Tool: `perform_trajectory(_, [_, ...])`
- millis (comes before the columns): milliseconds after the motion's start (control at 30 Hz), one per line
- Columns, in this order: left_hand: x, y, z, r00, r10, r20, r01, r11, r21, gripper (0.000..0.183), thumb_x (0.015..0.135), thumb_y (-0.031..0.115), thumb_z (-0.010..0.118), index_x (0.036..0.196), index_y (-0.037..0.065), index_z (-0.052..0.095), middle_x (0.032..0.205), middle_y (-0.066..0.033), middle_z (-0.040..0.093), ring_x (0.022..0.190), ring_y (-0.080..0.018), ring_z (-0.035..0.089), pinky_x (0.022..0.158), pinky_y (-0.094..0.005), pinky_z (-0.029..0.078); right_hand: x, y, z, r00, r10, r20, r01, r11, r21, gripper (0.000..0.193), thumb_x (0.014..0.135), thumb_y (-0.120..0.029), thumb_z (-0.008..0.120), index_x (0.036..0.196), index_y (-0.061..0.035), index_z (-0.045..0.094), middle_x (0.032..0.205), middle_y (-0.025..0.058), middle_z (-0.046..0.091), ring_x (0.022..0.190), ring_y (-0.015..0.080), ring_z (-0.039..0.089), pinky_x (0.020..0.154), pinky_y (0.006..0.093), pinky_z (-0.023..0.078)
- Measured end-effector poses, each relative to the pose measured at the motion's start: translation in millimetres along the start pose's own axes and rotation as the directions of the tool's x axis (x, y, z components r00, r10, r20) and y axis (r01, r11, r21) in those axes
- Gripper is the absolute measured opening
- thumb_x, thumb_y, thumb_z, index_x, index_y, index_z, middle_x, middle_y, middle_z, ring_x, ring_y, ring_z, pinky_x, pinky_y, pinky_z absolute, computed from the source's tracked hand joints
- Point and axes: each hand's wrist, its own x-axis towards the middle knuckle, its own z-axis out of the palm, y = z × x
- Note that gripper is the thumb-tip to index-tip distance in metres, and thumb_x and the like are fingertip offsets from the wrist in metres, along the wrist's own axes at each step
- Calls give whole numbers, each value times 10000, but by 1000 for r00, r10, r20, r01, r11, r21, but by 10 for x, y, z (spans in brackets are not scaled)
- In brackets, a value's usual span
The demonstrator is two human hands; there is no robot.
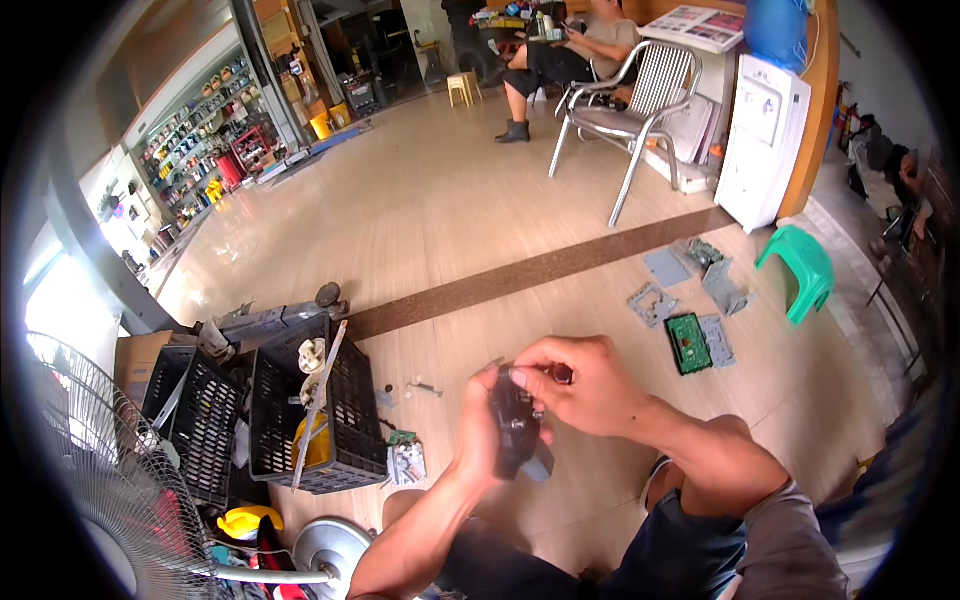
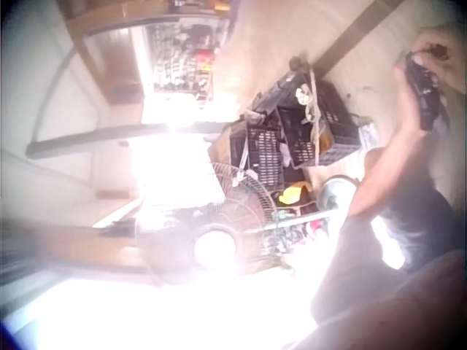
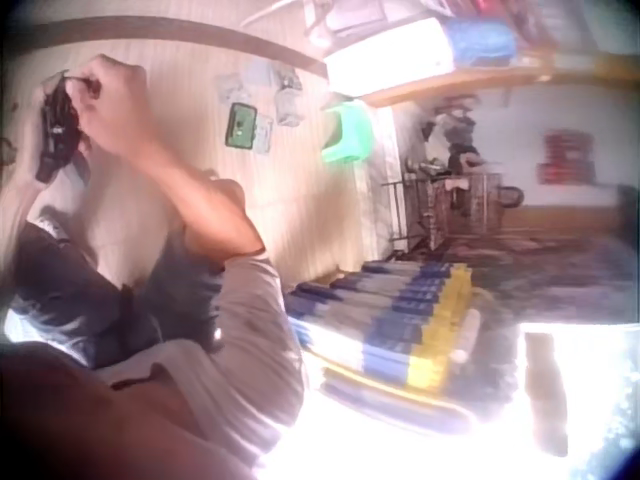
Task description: The person assembles a small motorized component by placing and securing screws into its casing by hand and with a screwdriver.
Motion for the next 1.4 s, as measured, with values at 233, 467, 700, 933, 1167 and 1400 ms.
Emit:
perform_trajectory(233, [2,-35,-30,998,-62,16,63,992,-109,576,952,505,308,979,28,629,846,-171,683,671,-360,676,636,-466,572,-27,-8,38,1000,-31,7,31,998,-51,110,884,-90,710,935,2,677,759,104,700,624,137,667,594,284,529])
perform_trajectory(467, [-19,-23,22,996,-44,82,49,997,-54,551,950,484,328,1075,20,597,897,-141,648,699,-301,651,669,-420,551,-48,-74,24,995,86,50,-82,994,-71,108,894,-87,696,930,12,670,730,104,687,609,125,661,566,288,529])
perform_trajectory(700, [-32,-14,92,998,-57,20,58,997,-58,519,986,434,297,1049,24,608,882,-167,681,757,-348,678,707,-483,575,-35,43,69,997,-58,-40,57,998,-38,125,929,-96,599,893,17,638,608,130,640,428,193,627,425,330,490])
perform_trajectory(933, [-29,74,88,988,-147,36,146,989,28,568,985,448,296,1226,-4,541,1076,-162,645,906,-261,671,820,-442,576,-43,23,49,999,40,-33,-42,996,-82,126,917,-112,617,896,10,640,679,162,659,488,236,653,499,348,518])
perform_trajectory(1167, [-39,83,13,998,-57,36,57,998,-12,536,990,439,363,1183,-19,566,1064,-159,649,912,-265,659,775,-406,563,-48,2,79,998,1,-68,-8,995,-102,132,903,-107,692,941,19,679,739,100,699,623,129,669,570,279,541])
perform_trajectory(1400, [-61,112,-54,997,-35,67,36,999,-22,512,982,440,396,1137,-13,579,960,-132,651,772,-223,644,658,-342,533,-53,-84,76,994,-105,-30,100,988,-121,135,907,-114,697,939,16,679,729,92,691,599,103,655,540,261,521])
